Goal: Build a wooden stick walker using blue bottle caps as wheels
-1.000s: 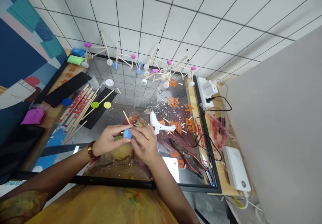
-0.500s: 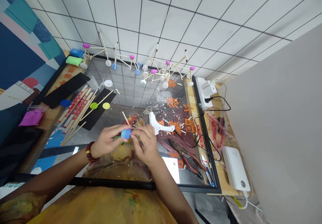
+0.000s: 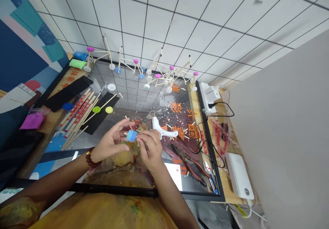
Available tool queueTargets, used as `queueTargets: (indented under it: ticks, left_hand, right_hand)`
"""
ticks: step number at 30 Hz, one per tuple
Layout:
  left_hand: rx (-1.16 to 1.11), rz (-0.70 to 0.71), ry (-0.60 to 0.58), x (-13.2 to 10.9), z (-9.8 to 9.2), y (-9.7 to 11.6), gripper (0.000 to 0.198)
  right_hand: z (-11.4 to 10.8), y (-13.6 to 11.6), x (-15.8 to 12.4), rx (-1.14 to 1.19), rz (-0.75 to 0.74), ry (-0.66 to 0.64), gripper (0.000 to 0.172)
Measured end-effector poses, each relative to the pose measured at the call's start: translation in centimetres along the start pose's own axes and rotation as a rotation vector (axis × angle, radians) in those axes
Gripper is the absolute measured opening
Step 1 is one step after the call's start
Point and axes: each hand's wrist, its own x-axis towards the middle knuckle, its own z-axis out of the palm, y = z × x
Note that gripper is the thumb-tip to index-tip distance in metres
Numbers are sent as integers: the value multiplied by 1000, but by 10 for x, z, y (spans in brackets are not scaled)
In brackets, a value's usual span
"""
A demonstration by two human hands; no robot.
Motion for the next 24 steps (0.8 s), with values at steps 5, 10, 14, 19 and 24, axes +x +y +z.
queueTargets:
  ticks: [5, 10, 14, 19, 24]
  left_hand:
    - [-96, -131, 1, 3, -4, 1, 38]
    - [49, 66, 102, 4, -4, 1, 38]
    - [211, 255, 121, 3, -2, 3, 43]
    - [536, 414, 98, 1, -3, 10, 33]
    - [647, 477, 125, 1, 1, 16, 32]
  right_hand:
    - [0, 2, -2, 17, -60, -49, 24]
    - [-1, 1, -5, 95, 137, -24, 49]
    - [-1, -1, -2, 58, 119, -16, 24]
    - [0, -2, 0, 39, 88, -20, 4]
    - [2, -1, -1, -36, 1, -34, 13]
